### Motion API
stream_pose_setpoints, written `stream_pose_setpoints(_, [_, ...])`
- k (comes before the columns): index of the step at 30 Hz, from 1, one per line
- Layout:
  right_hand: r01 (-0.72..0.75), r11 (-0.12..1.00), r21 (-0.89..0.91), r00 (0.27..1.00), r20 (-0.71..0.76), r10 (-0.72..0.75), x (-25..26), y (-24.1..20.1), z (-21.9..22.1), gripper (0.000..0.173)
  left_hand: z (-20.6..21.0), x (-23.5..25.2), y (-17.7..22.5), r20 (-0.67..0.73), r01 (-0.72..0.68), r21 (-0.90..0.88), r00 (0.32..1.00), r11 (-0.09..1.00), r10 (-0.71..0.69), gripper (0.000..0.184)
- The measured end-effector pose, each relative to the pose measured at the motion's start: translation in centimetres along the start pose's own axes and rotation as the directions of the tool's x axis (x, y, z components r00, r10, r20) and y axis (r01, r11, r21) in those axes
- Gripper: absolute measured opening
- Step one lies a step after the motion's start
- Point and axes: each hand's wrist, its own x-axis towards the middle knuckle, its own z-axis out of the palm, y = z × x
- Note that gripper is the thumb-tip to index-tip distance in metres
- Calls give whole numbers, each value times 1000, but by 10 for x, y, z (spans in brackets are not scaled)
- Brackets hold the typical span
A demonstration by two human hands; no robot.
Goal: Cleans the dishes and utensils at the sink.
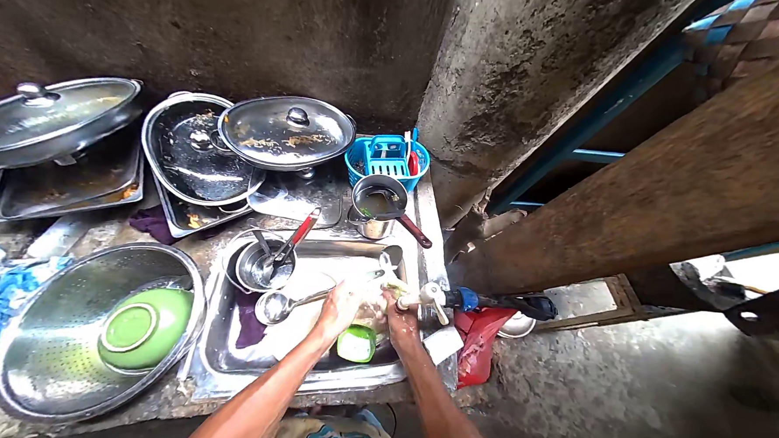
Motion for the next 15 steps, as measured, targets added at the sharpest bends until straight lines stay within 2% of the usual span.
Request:
stream_pose_setpoints(2, [-119,993,-6,991,64,119,-8,-12,12,19,5,12,6,27,-52,-203,998,978,59,33])
stream_pose_setpoints(3, [-142,990,-6,985,101,141,-12,-15,19,22,9,16,10,16,-35,-304,999,952,42,30])
stream_pose_setpoints(7, [-125,991,-46,957,258,133,-31,-10,28,27,8,32,30,-100,51,-649,983,759,-152,16])
stream_pose_setpoints(9, [-143,986,-84,950,267,161,-40,-1,22,25,-4,45,35,-58,87,-775,977,626,-208,24])
stream_pose_setpoints(11, [-35,990,-137,987,148,55,-40,8,11,25,-11,44,33,76,241,-778,953,580,-293,40])
stream_pose_setpoints(12, [15,986,-164,996,91,0,-36,7,7,29,-13,38,32,167,355,-742,919,568,-356,49])
stream_pose_setpoints(14, [75,989,-131,994,93,-63,-30,-2,5,37,-5,23,22,399,575,-607,817,548,-416,60])
stream_pose_setpoints(15, [123,986,-112,985,134,-108,-24,-5,6,41,4,15,16,484,644,-530,764,551,-427,59])
